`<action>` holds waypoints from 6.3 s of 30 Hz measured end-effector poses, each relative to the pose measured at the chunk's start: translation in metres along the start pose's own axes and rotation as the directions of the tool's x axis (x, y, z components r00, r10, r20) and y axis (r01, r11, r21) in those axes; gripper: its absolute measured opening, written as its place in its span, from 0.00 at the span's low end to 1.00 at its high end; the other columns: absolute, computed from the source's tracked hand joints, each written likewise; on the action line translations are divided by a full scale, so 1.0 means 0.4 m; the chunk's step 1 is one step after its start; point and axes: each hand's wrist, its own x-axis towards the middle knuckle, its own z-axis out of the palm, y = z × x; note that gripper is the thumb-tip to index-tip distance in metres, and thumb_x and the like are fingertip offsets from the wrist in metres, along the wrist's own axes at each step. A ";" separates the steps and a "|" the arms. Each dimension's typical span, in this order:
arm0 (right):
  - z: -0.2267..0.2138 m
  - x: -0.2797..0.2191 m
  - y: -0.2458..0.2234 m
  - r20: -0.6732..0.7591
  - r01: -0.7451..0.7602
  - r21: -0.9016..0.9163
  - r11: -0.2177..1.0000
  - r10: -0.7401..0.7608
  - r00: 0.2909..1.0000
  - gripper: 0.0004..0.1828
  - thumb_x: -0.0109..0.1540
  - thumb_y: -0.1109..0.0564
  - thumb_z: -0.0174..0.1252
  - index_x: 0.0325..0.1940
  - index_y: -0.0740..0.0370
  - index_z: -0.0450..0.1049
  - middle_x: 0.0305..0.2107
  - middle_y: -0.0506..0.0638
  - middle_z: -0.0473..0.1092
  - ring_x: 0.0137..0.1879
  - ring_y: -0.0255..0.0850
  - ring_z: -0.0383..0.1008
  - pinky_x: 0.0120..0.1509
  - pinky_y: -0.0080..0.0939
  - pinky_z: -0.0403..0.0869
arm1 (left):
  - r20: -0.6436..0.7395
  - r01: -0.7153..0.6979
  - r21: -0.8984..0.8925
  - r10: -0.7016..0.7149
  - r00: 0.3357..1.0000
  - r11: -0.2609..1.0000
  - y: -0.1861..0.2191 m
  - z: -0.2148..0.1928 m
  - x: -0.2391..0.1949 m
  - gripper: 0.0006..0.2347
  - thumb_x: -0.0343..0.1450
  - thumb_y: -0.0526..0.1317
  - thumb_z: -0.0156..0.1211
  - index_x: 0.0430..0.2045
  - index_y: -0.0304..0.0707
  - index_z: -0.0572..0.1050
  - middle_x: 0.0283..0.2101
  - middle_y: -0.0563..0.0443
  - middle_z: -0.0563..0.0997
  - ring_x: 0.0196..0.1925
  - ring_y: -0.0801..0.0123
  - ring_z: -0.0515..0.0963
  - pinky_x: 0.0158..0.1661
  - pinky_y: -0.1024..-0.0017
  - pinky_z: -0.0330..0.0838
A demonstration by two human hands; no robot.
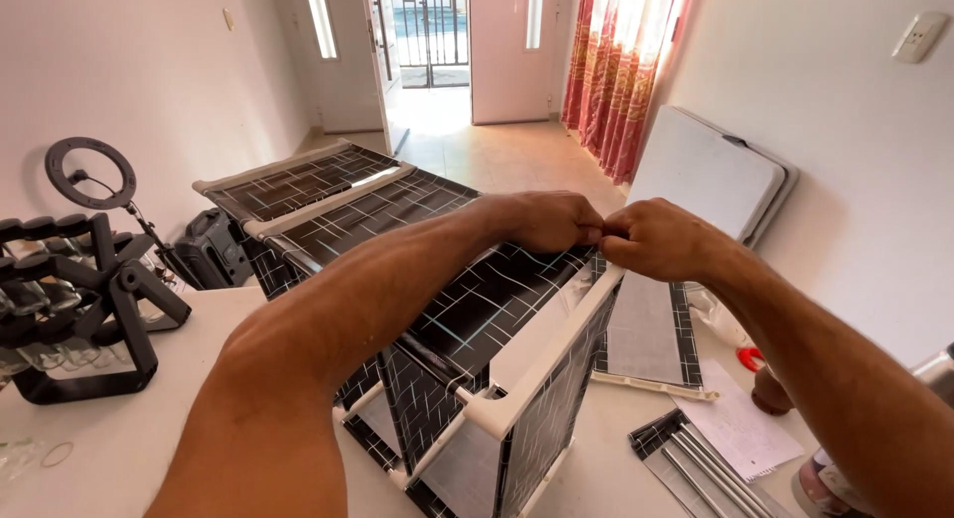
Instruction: Assembling a modular tiled shelf by connecting plastic tubes and fabric panels on a table.
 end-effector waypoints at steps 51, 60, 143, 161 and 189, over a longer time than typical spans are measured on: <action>0.822 -0.176 0.152 -0.319 -0.020 0.577 0.816 0.247 0.915 0.24 0.71 0.40 0.38 0.40 0.58 0.71 0.30 0.48 0.72 0.37 0.41 0.71 0.43 0.44 0.68 | -0.268 0.531 -0.585 -0.764 0.586 0.613 -0.312 0.868 -0.584 0.25 0.69 0.59 0.40 0.50 0.41 0.69 0.50 0.48 0.73 0.49 0.60 0.73 0.48 0.60 0.67; 0.922 -0.033 0.178 -0.262 0.094 0.894 0.438 0.342 0.902 0.24 0.73 0.44 0.38 0.54 0.63 0.72 0.22 0.54 0.72 0.27 0.43 0.76 0.32 0.40 0.74 | -0.732 0.417 -0.093 -0.346 0.587 0.904 -0.294 0.800 -0.577 0.06 0.75 0.43 0.48 0.33 0.42 0.68 0.28 0.50 0.72 0.23 0.53 0.76 0.25 0.57 0.68; 0.579 -0.308 -0.232 -0.677 0.516 0.080 0.853 -0.334 0.656 0.36 0.69 0.32 0.33 0.15 0.56 0.59 0.16 0.46 0.56 0.28 0.42 0.57 0.47 0.44 0.63 | -0.714 -0.065 0.374 0.332 0.616 0.925 -0.008 0.619 -0.418 0.09 0.79 0.36 0.45 0.28 0.38 0.69 0.27 0.48 0.71 0.26 0.59 0.68 0.30 0.62 0.63; 0.562 -0.301 -0.235 -0.543 0.742 0.029 0.670 -0.612 0.574 0.30 0.72 0.40 0.36 0.19 0.55 0.55 0.16 0.44 0.53 0.25 0.39 0.50 0.42 0.42 0.59 | -0.618 -0.213 0.360 0.403 0.674 0.908 -0.042 0.623 -0.472 0.08 0.70 0.25 0.48 0.21 0.37 0.64 0.22 0.50 0.65 0.21 0.63 0.61 0.22 0.64 0.58; 0.590 -0.317 -0.229 -0.504 0.705 0.046 0.708 -0.593 0.628 0.30 0.72 0.41 0.36 0.18 0.54 0.59 0.15 0.43 0.57 0.24 0.39 0.54 0.41 0.43 0.60 | -0.643 -0.201 0.392 0.424 0.638 0.898 -0.049 0.641 -0.481 0.08 0.72 0.29 0.51 0.21 0.38 0.65 0.21 0.51 0.66 0.21 0.63 0.62 0.22 0.66 0.57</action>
